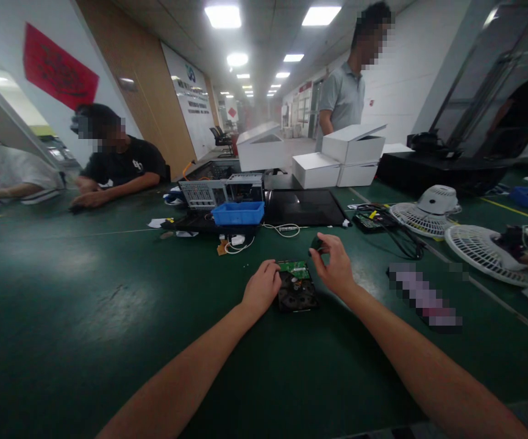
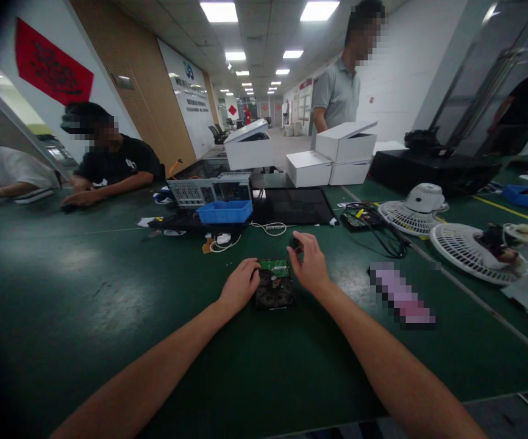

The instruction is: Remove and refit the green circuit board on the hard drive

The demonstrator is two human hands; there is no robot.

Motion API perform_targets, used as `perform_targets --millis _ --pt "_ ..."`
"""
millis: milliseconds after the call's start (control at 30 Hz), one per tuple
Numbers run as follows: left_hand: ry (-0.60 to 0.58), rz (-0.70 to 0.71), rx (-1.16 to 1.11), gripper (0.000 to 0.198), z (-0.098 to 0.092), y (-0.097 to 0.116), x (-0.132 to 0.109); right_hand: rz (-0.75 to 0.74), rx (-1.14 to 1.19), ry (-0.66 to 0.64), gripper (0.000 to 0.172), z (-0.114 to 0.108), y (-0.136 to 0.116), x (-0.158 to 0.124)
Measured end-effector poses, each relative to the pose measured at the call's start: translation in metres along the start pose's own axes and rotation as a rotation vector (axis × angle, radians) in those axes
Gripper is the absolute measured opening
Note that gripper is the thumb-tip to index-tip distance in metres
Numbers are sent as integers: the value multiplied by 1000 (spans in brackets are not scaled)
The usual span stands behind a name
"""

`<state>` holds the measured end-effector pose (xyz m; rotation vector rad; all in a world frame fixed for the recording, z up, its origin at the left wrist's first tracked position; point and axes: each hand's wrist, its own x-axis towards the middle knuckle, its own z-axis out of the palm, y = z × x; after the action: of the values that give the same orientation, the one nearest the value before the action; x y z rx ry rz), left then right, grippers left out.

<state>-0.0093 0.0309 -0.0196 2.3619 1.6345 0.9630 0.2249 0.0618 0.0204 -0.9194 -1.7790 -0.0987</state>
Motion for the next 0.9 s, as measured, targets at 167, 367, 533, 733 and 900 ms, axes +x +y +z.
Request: perform_targets --millis 167,367,533,733,900 --pt "16 11 -4 19 3 -6 11 8 -11 14 47 7 8 5" --pt "-6 6 -19 19 7 -11 25 8 -34 4 48 12 15 14" --pt "0 -17 -20 20 12 -14 27 6 -49 6 46 15 15 17" --pt "-53 54 13 27 6 -17 18 54 32 45 52 22 15 5" --pt "-71 67 18 31 -1 -16 14 65 61 -10 56 26 15 -3"
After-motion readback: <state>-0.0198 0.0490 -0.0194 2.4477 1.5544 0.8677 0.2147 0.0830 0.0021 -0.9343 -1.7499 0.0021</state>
